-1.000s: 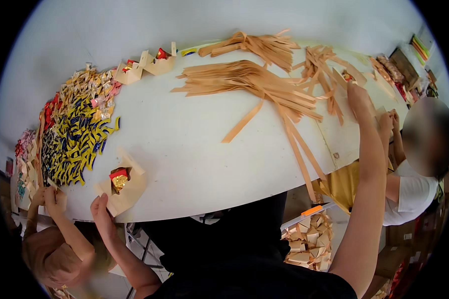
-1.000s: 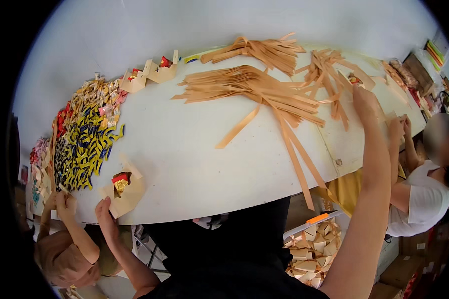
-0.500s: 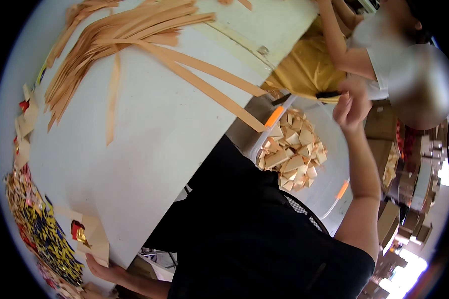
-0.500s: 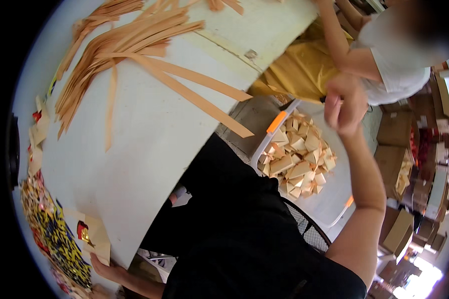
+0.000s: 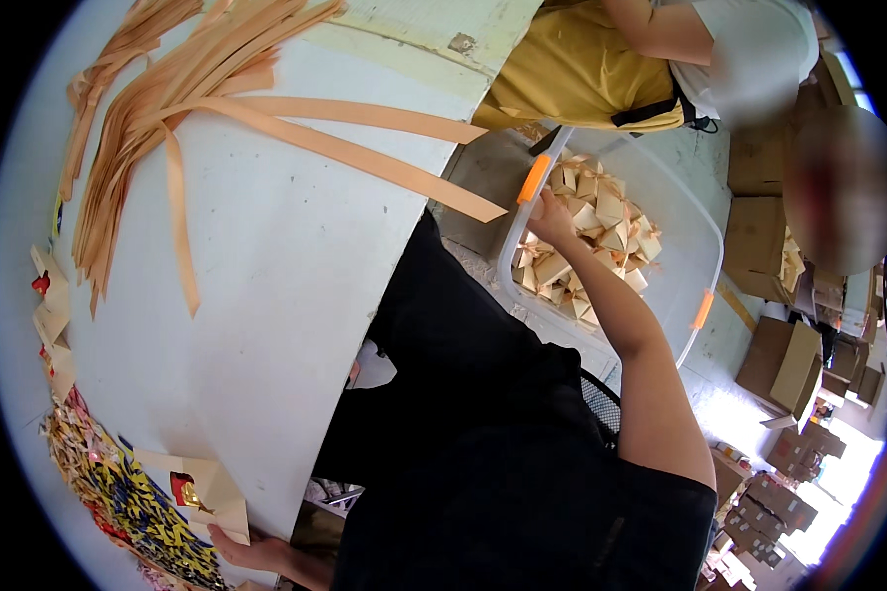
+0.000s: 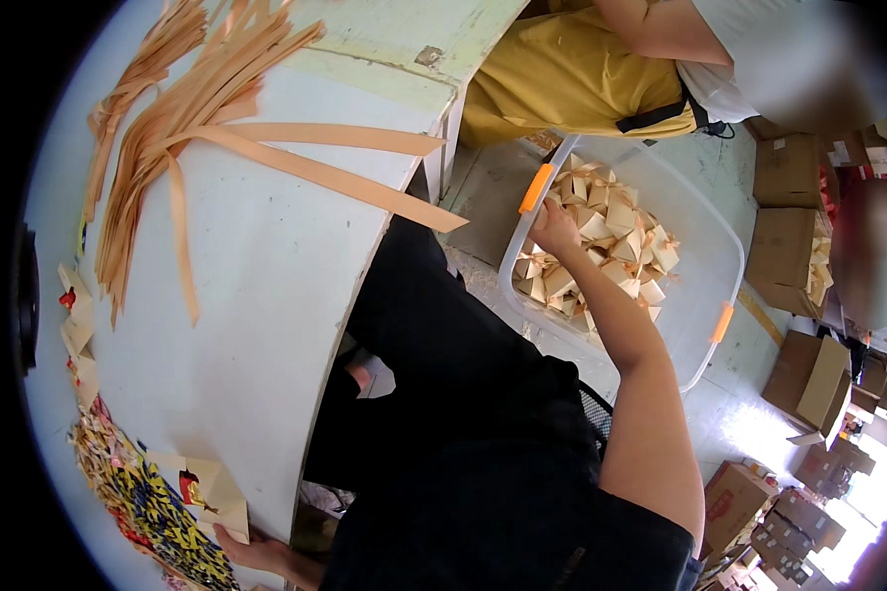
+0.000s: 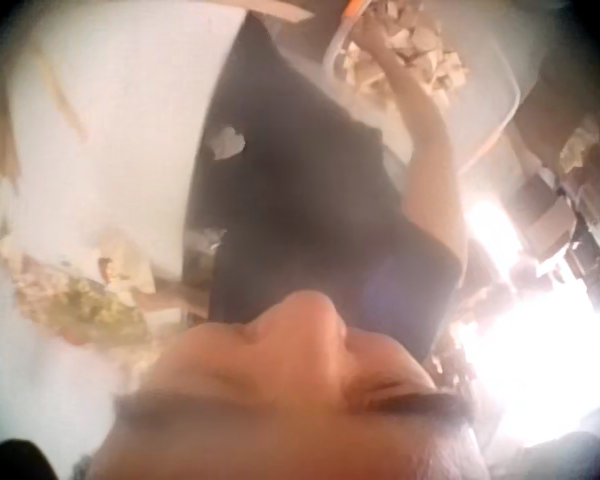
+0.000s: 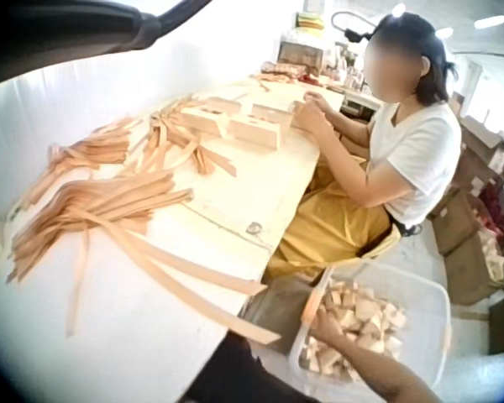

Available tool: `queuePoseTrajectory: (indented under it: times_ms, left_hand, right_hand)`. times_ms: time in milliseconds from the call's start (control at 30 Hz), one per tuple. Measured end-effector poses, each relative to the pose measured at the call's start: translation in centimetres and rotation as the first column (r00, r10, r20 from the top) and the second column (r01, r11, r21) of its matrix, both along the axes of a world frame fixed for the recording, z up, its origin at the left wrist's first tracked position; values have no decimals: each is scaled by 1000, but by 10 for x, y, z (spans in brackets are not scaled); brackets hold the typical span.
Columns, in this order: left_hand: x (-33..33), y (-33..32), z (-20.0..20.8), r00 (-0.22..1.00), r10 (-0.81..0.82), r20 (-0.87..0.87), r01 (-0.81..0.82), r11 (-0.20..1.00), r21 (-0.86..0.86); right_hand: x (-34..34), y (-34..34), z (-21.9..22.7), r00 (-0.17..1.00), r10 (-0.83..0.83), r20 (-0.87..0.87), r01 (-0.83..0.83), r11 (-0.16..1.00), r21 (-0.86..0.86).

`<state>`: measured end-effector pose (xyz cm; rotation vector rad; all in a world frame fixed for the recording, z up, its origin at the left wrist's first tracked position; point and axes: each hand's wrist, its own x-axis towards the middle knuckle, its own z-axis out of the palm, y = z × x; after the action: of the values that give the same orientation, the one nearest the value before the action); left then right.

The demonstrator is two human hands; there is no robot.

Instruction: The person assembles small wooden gift boxes by folding the sides and securing them with a ribbon. They place a wrapped item inside each box and tie the ribbon around the top to close it. The finished boxes are placed on the table.

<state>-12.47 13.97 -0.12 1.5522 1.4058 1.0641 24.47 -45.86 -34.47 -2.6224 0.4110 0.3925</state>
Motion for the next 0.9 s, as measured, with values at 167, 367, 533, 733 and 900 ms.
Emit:
queuePoseTrajectory:
  times_ms: [167,367,533,733,900]
  left_hand:
    - [-11,-2,-2,1000,-28,6,28,999,22]
    - [-20,-3,-19,977,40,210,-49,998,39]
    - [-2,-16,0,963,-133,234,148,988,-50]
    - [24,-10,29,922,-358,151,387,873,-296]
    - [45,-16,15,886,-460,51,461,887,-7]
  right_hand:
    - [-56,-47,14,977,-194,93,192,981,30]
    - [-144,-217,-52,886,-361,-292,449,825,342]
    - [-58,-230,38,969,0,247,-5,1000,21]
    - [51,89,351,520,222,824,-653,725,217]
    - [65,325,409,2,615,789,-998,52,-38]
